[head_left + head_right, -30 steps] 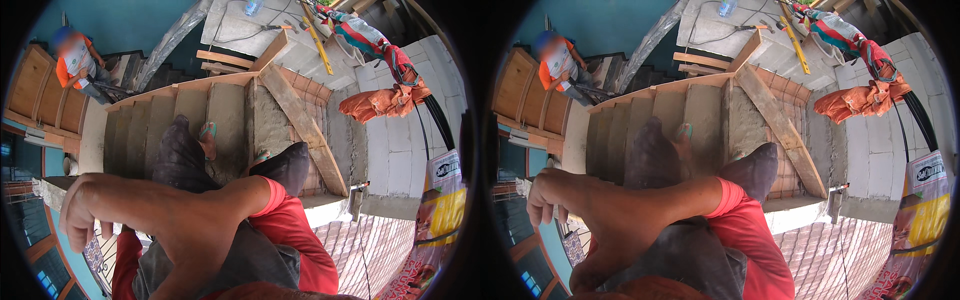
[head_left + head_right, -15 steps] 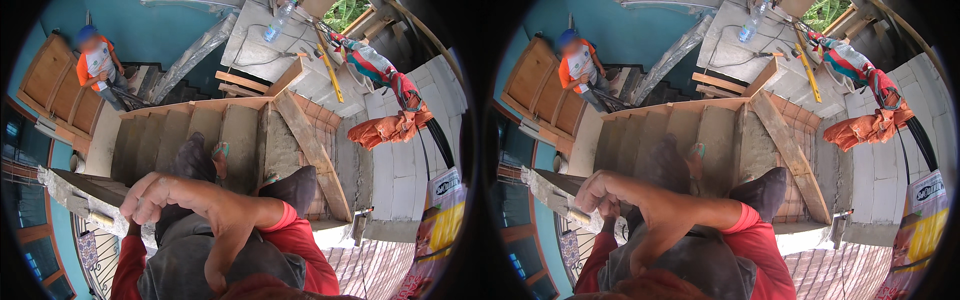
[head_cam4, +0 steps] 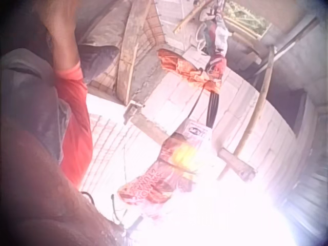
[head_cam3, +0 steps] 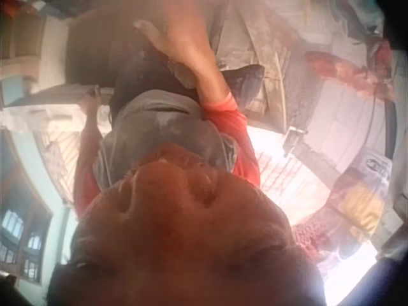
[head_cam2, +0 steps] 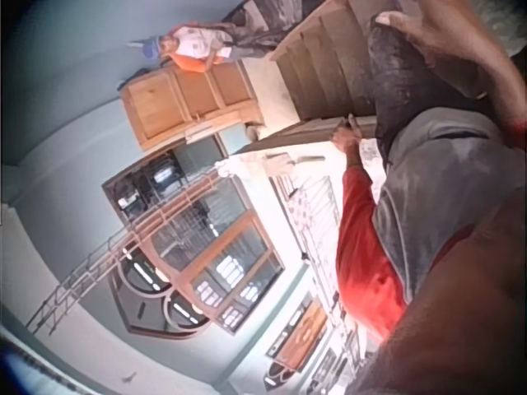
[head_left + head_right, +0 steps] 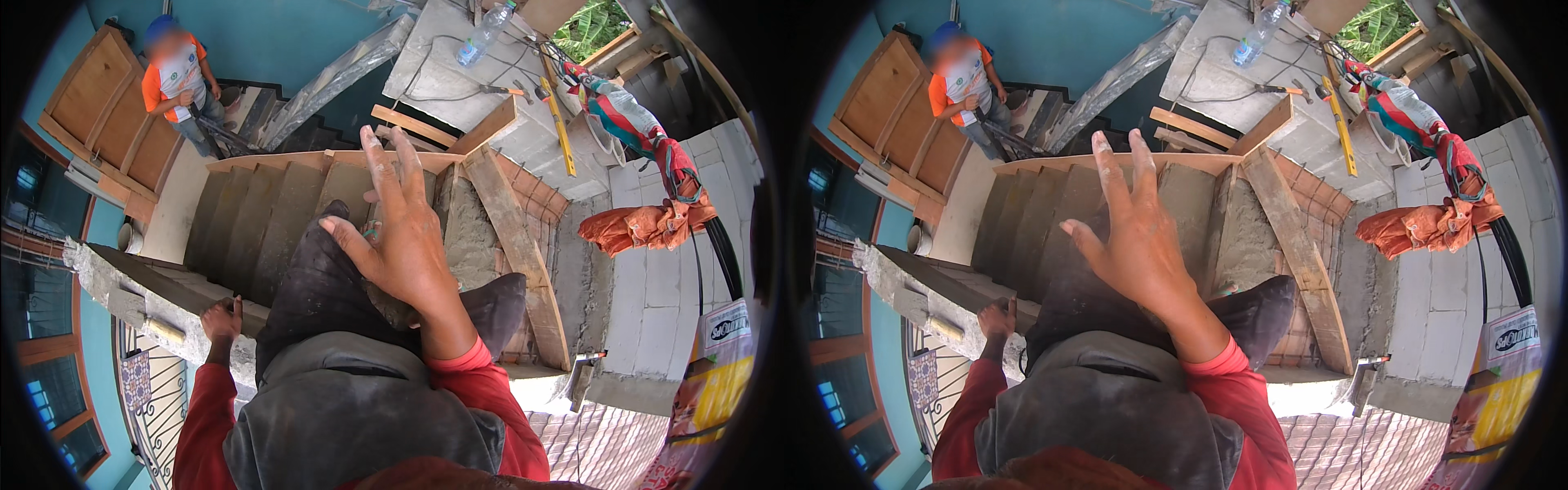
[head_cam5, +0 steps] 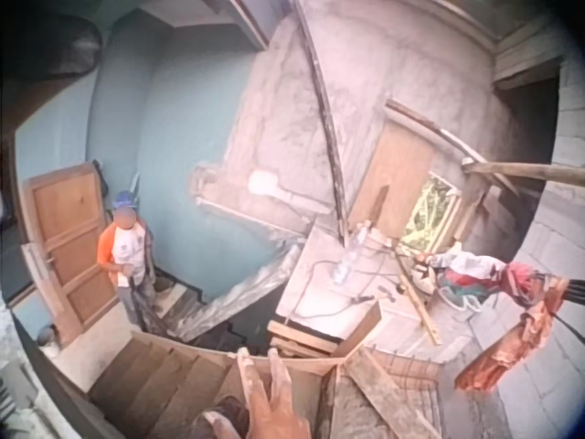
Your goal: The person smooths wet concrete on a staircase using a hand trowel. They repeatedly spread and level the material on the steps while standing on the stairs.
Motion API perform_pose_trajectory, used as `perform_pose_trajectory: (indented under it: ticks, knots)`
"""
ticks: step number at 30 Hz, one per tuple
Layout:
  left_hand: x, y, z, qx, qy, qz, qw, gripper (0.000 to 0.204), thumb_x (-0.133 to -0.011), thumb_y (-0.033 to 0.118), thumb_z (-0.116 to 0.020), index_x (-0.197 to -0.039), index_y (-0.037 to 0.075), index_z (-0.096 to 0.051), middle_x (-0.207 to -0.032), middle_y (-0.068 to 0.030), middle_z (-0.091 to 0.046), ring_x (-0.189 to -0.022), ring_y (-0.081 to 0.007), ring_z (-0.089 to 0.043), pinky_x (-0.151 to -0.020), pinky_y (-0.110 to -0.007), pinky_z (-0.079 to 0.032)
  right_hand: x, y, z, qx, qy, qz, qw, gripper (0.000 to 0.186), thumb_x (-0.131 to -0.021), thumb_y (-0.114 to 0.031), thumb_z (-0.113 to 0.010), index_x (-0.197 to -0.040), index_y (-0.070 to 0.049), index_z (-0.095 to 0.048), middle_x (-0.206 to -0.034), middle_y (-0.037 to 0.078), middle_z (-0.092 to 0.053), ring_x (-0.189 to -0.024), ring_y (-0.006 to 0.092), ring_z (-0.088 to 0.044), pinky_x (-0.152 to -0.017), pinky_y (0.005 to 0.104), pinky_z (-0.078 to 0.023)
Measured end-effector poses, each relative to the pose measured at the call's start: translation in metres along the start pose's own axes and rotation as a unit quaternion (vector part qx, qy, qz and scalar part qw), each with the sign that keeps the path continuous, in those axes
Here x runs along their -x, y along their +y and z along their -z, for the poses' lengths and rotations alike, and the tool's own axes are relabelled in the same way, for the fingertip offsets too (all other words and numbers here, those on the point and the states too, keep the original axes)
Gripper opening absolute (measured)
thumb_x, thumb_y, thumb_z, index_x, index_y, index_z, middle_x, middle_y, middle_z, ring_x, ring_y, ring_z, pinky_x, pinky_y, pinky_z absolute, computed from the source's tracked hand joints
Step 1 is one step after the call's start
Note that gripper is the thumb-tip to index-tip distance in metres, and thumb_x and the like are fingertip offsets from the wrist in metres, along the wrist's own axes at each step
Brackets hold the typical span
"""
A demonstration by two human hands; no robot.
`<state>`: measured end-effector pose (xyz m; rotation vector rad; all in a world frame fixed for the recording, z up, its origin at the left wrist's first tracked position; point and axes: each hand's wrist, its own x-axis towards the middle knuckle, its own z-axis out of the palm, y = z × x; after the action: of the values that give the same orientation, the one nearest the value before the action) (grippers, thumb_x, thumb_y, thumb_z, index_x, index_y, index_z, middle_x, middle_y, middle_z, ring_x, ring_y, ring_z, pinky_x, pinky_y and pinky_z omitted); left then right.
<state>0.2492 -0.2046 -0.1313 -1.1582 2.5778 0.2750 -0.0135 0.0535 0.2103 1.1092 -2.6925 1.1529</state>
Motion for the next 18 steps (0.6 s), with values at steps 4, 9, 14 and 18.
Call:
perform_pose_trajectory:
  ticks: [4, 9, 14, 18]
  knots:
    - [-0.002, 0.002, 0.001, 0.009, -0.002, 0.000, 1.000, 0.054, -0.104, 0.060, -0.047, -0.107, 0.016, -0.079, -0.103, -0.0120, -0.079, -0.107, -0.0335, -0.073, -0.103, -0.047, -0.047, -0.022, 0.023, -0.018, 0.084, 0.018, 0.008, 0.996, 0.095, -0.087, -0.023, -0.082, -0.166, -0.011, -0.031, -0.166, 0.031, -0.028, -0.103, 0.0411, -0.073, -0.089, 0.0467, -0.059]
    - [-0.001, -0.002, -0.001, 0.030, 0.010, 0.000, 0.999, 0.054, -0.104, 0.060, -0.047, -0.107, 0.016, -0.079, -0.103, -0.0113, -0.080, -0.106, -0.0330, -0.073, -0.103, -0.047, -0.047, -0.043, 0.029, -0.031, 0.142, 0.006, -0.040, 0.989, 0.093, -0.087, -0.018, -0.078, -0.165, -0.002, -0.029, -0.167, 0.031, -0.026, -0.110, 0.0471, -0.071, -0.091, 0.0495, -0.059]
    - [-0.002, 0.000, 0.000, 0.036, 0.005, -0.002, 0.999, 0.055, -0.104, 0.060, -0.048, -0.106, 0.016, -0.080, -0.101, -0.0113, -0.080, -0.102, -0.0335, -0.073, -0.102, -0.046, -0.048, -0.040, 0.028, -0.035, 0.150, 0.029, -0.010, 0.988, 0.093, -0.086, -0.015, -0.077, -0.163, 0.005, -0.028, -0.171, 0.031, -0.019, -0.113, 0.0490, -0.069, -0.092, 0.0497, -0.058]
    - [-0.002, -0.001, -0.001, 0.040, 0.013, -0.013, 0.999, 0.055, -0.104, 0.060, -0.047, -0.107, 0.016, -0.080, -0.101, -0.0123, -0.079, -0.102, -0.0338, -0.074, -0.103, -0.046, -0.048, -0.042, 0.034, -0.041, 0.161, 0.021, 0.013, 0.987, 0.093, -0.086, -0.011, -0.076, -0.162, 0.008, -0.028, -0.175, 0.029, -0.010, -0.109, 0.0479, -0.071, -0.088, 0.0487, -0.059]
